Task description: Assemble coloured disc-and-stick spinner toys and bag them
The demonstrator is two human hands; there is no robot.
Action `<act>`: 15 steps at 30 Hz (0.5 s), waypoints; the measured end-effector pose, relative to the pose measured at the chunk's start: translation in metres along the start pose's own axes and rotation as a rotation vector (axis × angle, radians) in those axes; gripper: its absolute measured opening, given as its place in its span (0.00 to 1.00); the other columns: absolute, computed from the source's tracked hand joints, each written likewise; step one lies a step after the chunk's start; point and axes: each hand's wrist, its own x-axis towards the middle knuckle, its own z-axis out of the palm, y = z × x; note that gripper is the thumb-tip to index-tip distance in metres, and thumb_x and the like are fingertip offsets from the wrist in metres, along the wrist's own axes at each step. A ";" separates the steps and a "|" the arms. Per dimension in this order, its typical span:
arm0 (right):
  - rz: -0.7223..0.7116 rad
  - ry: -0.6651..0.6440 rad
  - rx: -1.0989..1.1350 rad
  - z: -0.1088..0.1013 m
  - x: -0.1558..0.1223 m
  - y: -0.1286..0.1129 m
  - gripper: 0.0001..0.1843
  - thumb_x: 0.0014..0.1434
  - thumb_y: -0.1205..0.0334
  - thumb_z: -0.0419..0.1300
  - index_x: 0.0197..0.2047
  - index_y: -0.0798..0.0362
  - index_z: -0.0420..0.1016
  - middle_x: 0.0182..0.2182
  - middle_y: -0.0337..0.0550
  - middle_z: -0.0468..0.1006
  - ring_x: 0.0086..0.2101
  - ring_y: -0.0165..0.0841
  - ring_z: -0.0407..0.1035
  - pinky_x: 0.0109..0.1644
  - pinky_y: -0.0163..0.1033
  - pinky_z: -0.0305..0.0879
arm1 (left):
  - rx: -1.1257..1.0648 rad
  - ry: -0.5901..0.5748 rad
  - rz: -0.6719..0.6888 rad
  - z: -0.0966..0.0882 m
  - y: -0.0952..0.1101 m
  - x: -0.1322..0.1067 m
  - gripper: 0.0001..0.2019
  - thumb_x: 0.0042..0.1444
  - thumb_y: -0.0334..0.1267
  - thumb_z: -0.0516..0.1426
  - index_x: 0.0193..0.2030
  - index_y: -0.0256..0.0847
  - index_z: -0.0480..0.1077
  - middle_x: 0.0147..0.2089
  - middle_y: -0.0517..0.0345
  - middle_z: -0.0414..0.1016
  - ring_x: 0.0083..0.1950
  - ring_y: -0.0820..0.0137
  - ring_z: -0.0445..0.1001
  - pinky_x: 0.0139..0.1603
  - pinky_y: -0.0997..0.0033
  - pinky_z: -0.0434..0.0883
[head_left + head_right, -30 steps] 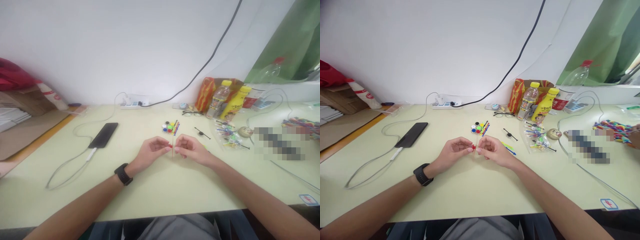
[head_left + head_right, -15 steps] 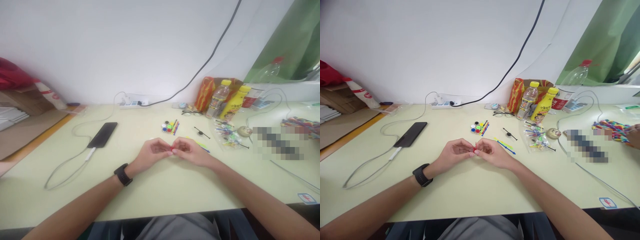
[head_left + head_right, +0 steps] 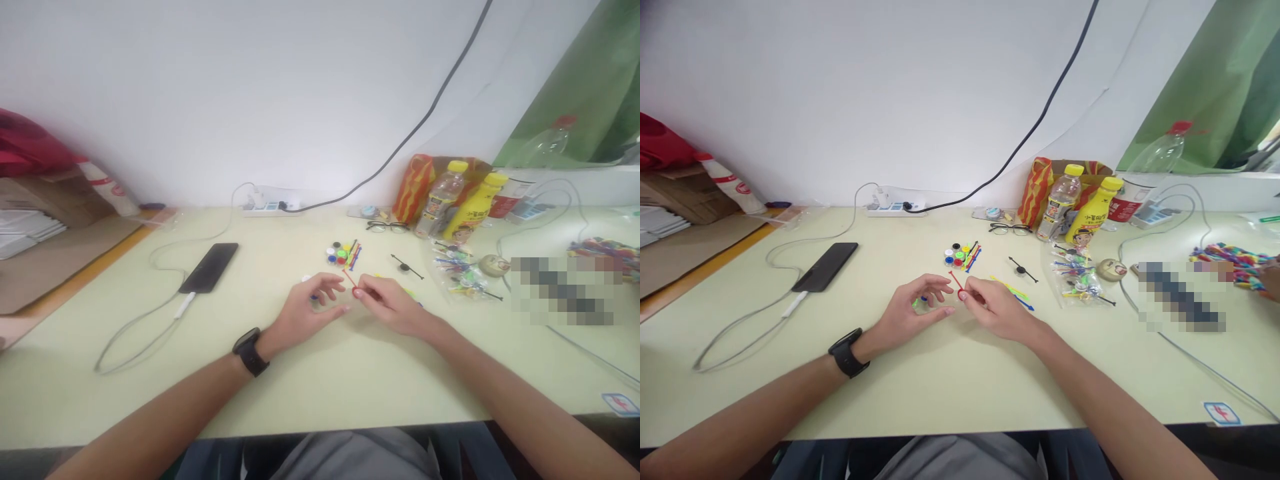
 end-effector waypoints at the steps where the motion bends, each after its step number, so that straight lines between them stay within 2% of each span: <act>1: -0.010 0.028 -0.040 -0.003 0.000 0.000 0.15 0.73 0.57 0.50 0.32 0.49 0.57 0.24 0.32 0.61 0.26 0.29 0.56 0.32 0.37 0.51 | 0.042 0.028 0.007 -0.001 0.000 0.000 0.21 0.59 0.44 0.68 0.57 0.45 0.72 0.50 0.53 0.81 0.44 0.67 0.78 0.43 0.65 0.75; 4: -0.064 0.144 -0.204 -0.015 -0.002 0.000 0.13 0.72 0.61 0.50 0.33 0.50 0.57 0.25 0.33 0.63 0.25 0.29 0.57 0.32 0.37 0.51 | 0.104 0.101 0.013 -0.003 0.001 0.001 0.19 0.61 0.46 0.66 0.56 0.46 0.72 0.49 0.54 0.80 0.47 0.66 0.76 0.44 0.65 0.72; 8: -0.154 0.370 -0.413 -0.030 -0.006 0.000 0.12 0.71 0.62 0.51 0.33 0.50 0.59 0.25 0.35 0.65 0.25 0.30 0.59 0.33 0.38 0.52 | 0.143 0.175 0.014 -0.004 0.000 0.001 0.15 0.63 0.45 0.64 0.54 0.46 0.73 0.49 0.55 0.79 0.48 0.66 0.75 0.47 0.64 0.71; 11: -0.192 0.513 -0.514 -0.032 -0.006 0.001 0.13 0.72 0.62 0.50 0.32 0.50 0.60 0.24 0.37 0.67 0.25 0.31 0.60 0.33 0.39 0.52 | 0.175 0.214 0.010 -0.003 -0.002 0.002 0.11 0.64 0.43 0.63 0.52 0.46 0.73 0.48 0.56 0.79 0.48 0.66 0.75 0.48 0.63 0.70; 13: -0.160 0.500 -0.591 -0.026 -0.005 0.002 0.13 0.72 0.61 0.50 0.32 0.50 0.63 0.25 0.38 0.69 0.25 0.32 0.62 0.33 0.39 0.52 | 0.196 0.231 0.001 -0.002 -0.004 0.002 0.10 0.64 0.43 0.63 0.51 0.47 0.74 0.48 0.57 0.79 0.48 0.66 0.75 0.48 0.63 0.70; 15: -0.102 0.331 -0.691 -0.016 -0.003 0.002 0.13 0.71 0.61 0.50 0.32 0.51 0.66 0.24 0.41 0.73 0.26 0.34 0.64 0.33 0.41 0.51 | 0.213 0.240 -0.008 -0.001 -0.005 0.003 0.09 0.64 0.42 0.62 0.50 0.47 0.74 0.48 0.57 0.79 0.48 0.65 0.75 0.47 0.63 0.71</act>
